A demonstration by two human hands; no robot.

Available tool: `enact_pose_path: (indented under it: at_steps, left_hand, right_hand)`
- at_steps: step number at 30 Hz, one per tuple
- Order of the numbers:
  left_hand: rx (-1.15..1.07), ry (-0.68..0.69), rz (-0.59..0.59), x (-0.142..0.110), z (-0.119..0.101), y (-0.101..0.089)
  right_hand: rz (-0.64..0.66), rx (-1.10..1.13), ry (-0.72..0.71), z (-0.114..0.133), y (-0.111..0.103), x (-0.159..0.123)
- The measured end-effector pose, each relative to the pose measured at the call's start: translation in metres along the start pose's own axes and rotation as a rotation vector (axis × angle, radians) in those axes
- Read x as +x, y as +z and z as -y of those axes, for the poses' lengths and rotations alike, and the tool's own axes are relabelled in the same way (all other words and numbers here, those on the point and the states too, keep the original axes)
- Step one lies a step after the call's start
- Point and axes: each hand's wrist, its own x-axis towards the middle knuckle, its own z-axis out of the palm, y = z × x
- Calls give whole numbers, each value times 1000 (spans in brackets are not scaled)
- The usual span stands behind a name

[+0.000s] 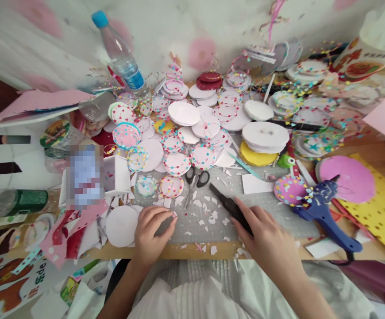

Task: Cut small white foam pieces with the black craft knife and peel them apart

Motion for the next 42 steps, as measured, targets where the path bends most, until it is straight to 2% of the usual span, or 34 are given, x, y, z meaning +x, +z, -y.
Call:
enact_pose_path:
  at_steps: [3, 5, 7, 9, 12, 15, 22, 30, 38, 42]
  left_hand:
    - [-219, -75, 19, 8, -10, -14]
    - [-390, -125, 55, 14, -19, -22]
    - [-502, -146, 72, 19, -29, -27]
    - [-554, -133, 79, 25, -36, -31]
    - [-549, -44, 88, 31, -44, -36]
    - [-498, 35, 107, 35, -46, -43]
    - [-374, 92, 110, 36, -47, -52]
    - [-356, 123, 93, 35, -47, -48]
    - [-261, 210, -13, 16, -49, -31]
    - [-283, 189, -39, 10, -50, -27]
  right_hand:
    - [-153, 66, -96, 2, 0, 13]
    - [-187, 227, -126, 15, -7, 17]
    - [-80, 476, -179, 34, -19, 21]
    - [120, 680, -285, 55, -32, 25]
    - [284, 743, -425, 78, -46, 35]
    - [313, 709, -524, 87, -50, 45]
    - [310, 647, -606, 88, -50, 51]
    - [337, 674, -596, 86, -50, 53]
    - [386, 940, -370, 92, -36, 50]
    - [330, 1013, -376, 93, -32, 48]
